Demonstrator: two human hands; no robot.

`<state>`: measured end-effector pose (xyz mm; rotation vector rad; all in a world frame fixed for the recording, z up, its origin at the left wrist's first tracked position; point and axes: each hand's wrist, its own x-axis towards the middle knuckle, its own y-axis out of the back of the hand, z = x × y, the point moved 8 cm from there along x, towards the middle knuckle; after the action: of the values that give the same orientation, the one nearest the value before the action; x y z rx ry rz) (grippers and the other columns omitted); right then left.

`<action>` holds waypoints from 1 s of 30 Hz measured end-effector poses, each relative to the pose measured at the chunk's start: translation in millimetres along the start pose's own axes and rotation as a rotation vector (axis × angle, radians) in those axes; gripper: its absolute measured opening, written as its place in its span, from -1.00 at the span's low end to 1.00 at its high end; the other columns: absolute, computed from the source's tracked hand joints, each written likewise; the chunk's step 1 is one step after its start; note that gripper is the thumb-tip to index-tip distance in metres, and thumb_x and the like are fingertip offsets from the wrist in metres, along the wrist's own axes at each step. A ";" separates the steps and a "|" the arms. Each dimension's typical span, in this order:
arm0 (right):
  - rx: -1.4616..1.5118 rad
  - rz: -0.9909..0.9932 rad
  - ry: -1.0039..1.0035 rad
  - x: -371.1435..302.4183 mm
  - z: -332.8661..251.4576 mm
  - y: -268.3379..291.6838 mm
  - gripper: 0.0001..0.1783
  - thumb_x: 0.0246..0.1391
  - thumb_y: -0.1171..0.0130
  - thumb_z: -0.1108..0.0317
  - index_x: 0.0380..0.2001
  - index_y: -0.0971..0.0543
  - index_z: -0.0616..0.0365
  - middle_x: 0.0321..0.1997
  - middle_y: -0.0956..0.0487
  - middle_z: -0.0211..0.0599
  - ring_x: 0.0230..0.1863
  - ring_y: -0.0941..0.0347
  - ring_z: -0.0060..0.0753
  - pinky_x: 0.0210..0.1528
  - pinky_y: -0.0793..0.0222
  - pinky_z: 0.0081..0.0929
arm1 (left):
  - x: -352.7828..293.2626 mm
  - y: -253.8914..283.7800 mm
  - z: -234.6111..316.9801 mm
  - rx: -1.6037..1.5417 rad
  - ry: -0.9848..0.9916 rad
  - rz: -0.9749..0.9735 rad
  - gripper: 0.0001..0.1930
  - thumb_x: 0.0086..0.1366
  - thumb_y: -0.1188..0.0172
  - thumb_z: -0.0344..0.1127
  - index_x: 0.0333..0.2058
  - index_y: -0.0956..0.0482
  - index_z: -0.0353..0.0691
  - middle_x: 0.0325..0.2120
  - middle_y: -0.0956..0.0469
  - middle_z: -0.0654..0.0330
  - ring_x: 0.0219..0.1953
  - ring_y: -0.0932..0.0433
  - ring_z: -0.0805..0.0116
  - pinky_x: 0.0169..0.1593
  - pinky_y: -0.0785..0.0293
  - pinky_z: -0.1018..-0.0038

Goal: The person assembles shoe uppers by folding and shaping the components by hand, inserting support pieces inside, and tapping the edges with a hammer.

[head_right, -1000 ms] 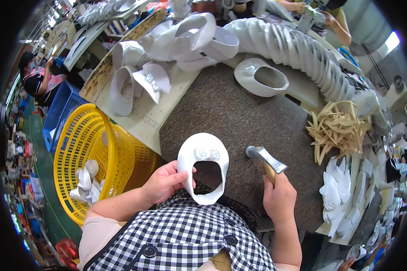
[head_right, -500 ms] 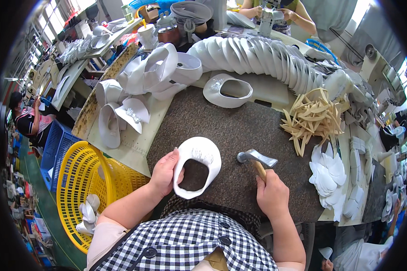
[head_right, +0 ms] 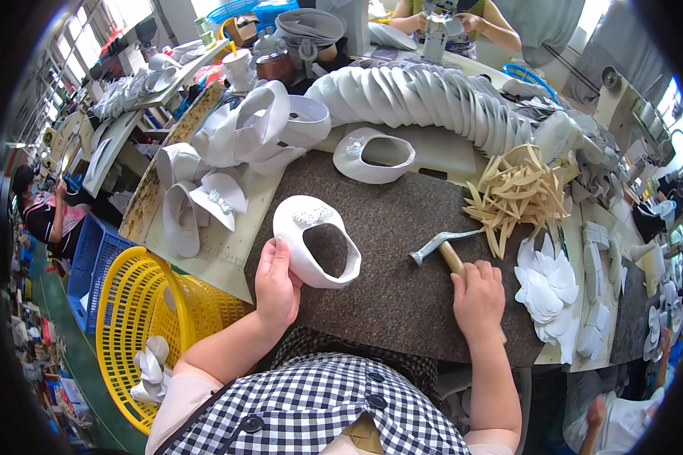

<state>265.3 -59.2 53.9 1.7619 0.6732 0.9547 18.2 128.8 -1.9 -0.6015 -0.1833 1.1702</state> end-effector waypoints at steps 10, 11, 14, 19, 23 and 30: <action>0.370 -0.078 0.499 6.3 -133.9 -7.1 -0.79 -0.10 -0.32 0.24 -0.39 -0.56 0.05 -0.42 -0.56 -0.41 -0.39 -0.50 -0.29 -0.39 -0.46 -0.39 | -7.4 -29.0 -3.0 -0.090 -0.024 -0.180 -0.80 0.42 0.01 -0.25 -0.13 -0.33 -0.24 -0.26 -0.52 0.19 -0.26 -0.52 0.52 -0.15 -0.49 0.53; 0.399 0.030 0.544 15.5 -131.4 2.8 -0.85 -0.06 -0.27 0.26 -0.44 -0.54 0.05 -0.48 -0.53 -0.45 -0.44 -0.48 -0.35 -0.44 -0.44 -0.42 | -5.3 -18.0 4.7 0.014 -0.118 -0.103 -0.82 0.39 -0.05 -0.31 -0.14 -0.35 -0.27 -0.27 -0.55 0.15 -0.29 -0.56 0.45 -0.15 -0.51 0.50; 0.227 0.233 0.587 60.3 -116.3 25.5 -0.89 -0.12 -0.26 0.40 -0.45 -0.55 0.05 -0.33 -0.57 -0.40 -0.37 -0.48 -0.30 -0.37 -0.46 -0.42 | 6.2 -0.7 23.9 0.234 -0.177 -0.143 -0.84 0.36 -0.06 -0.40 -0.14 -0.36 -0.30 -0.33 -0.58 0.14 -0.31 -0.59 0.39 -0.13 -0.53 0.49; 0.124 0.256 0.703 144.2 -73.0 7.2 -0.79 -0.14 -0.28 0.46 -0.34 -0.58 0.09 -0.15 -0.57 -0.40 -0.18 -0.48 -0.27 -0.18 -0.47 -0.38 | -2.7 17.0 -10.5 0.389 -0.112 -0.222 -0.89 0.37 -0.04 -0.43 -0.17 -0.40 -0.31 -0.36 -0.57 0.16 -0.30 -0.58 0.42 -0.13 -0.52 0.51; 0.000 0.075 0.770 169.2 -71.5 -30.7 -0.76 -0.08 -0.23 0.37 -0.26 -0.54 0.08 0.00 -0.53 -0.40 -0.13 -0.47 -0.27 -0.12 -0.45 -0.38 | -3.7 13.7 -14.3 0.410 -0.112 -0.246 -0.90 0.36 -0.04 -0.45 -0.18 -0.40 -0.31 -0.35 -0.56 0.15 -0.29 -0.57 0.43 -0.12 -0.52 0.51; 0.021 -0.015 0.816 174.8 -112.4 -55.0 -0.63 0.05 -0.16 0.23 -0.06 -0.41 0.01 0.16 -0.43 -0.36 -0.09 -0.41 -0.26 -0.05 -0.35 -0.38 | -8.5 17.2 -11.5 0.556 -0.150 -0.250 -0.90 0.33 -0.09 -0.42 -0.21 -0.46 -0.30 -0.39 -0.59 0.18 -0.32 -0.58 0.48 -0.18 -0.51 0.57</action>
<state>263.5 154.4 78.1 1.3379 1.1968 1.6756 6.0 121.6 -19.2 0.0011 -0.0518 0.9645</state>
